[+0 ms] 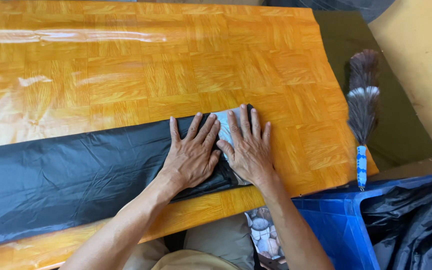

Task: The person folds a black piece of fabric on a wooden table, then places it into a black drawstring bag. They pull the red drawstrings to close the bag and place it on a pile of similar bags.

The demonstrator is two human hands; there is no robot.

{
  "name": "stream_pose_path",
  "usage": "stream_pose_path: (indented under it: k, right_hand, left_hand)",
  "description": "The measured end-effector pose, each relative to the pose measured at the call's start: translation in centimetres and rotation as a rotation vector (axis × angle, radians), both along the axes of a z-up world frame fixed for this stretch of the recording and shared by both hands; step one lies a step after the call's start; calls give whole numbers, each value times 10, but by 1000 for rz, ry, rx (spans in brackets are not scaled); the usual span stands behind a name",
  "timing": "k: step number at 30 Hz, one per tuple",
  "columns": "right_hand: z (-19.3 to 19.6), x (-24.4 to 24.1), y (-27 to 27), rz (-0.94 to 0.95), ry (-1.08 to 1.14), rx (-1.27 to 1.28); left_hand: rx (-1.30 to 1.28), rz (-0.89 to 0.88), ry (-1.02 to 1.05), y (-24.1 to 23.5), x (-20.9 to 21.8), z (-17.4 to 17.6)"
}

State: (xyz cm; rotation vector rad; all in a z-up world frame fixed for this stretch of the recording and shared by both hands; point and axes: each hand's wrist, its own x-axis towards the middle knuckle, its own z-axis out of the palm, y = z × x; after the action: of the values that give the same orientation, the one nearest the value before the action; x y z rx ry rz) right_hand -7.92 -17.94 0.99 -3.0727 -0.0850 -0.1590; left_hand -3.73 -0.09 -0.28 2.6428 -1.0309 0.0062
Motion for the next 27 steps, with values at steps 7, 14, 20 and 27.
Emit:
stream_pose_path:
  k: [7, 14, 20, 27]
  right_hand:
    - [-3, -3, 4, -6, -52, -17]
    - [-4, -26, 13, -41, -111, 40]
    - [-9, -42, 29, -105, -112, 30]
    - [26, -42, -2, -347, -177, 657]
  left_hand:
    - [-46, -30, 24, 5, -4, 9]
    - [-5, -29, -10, 3, -3, 3]
    - [22, -53, -12, 3, 0, 0]
    - [59, -49, -36, 3, -1, 1]
